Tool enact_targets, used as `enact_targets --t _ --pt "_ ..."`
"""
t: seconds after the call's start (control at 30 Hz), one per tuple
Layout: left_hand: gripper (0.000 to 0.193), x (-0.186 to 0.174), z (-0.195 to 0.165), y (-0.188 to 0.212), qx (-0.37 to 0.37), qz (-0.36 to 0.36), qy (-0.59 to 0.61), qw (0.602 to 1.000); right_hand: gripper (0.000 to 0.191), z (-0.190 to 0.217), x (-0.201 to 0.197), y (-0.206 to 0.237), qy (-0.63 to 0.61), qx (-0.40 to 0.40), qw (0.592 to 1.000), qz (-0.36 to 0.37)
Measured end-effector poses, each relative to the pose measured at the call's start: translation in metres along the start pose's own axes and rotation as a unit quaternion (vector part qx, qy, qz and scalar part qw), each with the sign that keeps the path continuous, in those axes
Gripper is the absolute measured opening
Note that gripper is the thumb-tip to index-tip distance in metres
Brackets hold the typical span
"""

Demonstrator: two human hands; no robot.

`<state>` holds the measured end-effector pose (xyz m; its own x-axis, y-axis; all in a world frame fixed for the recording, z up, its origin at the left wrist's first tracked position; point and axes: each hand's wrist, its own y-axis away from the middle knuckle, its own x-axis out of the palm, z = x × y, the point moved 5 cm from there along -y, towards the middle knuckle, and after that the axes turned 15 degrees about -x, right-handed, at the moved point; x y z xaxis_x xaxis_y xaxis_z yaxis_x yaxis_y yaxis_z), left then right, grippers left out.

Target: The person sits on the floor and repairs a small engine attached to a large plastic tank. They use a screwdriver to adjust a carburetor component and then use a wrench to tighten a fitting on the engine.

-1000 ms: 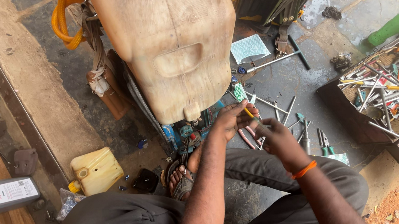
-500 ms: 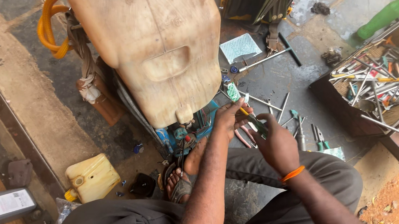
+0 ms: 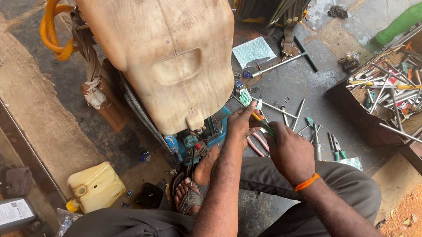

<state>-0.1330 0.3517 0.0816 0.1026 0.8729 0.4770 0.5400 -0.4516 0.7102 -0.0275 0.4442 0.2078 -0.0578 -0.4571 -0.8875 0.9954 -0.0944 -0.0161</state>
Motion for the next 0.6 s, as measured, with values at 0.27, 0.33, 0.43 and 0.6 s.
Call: enact_targets --t 0.27,0.33,0.43,0.6 --pt "0.03 -0.004 -0.008 0.016 -0.009 0.172 0.076 0.982 0.04 -0.03 0.028 -0.006 -0.604 0.249 0.753 0.077" --pt "0.03 -0.006 -0.005 0.005 0.007 0.089 0.021 0.996 0.047 -0.026 0.008 -0.012 -0.249 0.002 0.968 -0.023" --pt "0.032 -0.005 -0.001 -0.008 0.006 0.038 0.046 0.998 0.047 -0.024 0.011 -0.015 -0.187 -0.017 0.981 -0.046" --pt "0.041 -0.025 -0.003 0.018 0.113 -0.255 -0.095 0.956 0.039 -0.028 0.032 -0.021 -0.452 0.209 0.866 0.036"
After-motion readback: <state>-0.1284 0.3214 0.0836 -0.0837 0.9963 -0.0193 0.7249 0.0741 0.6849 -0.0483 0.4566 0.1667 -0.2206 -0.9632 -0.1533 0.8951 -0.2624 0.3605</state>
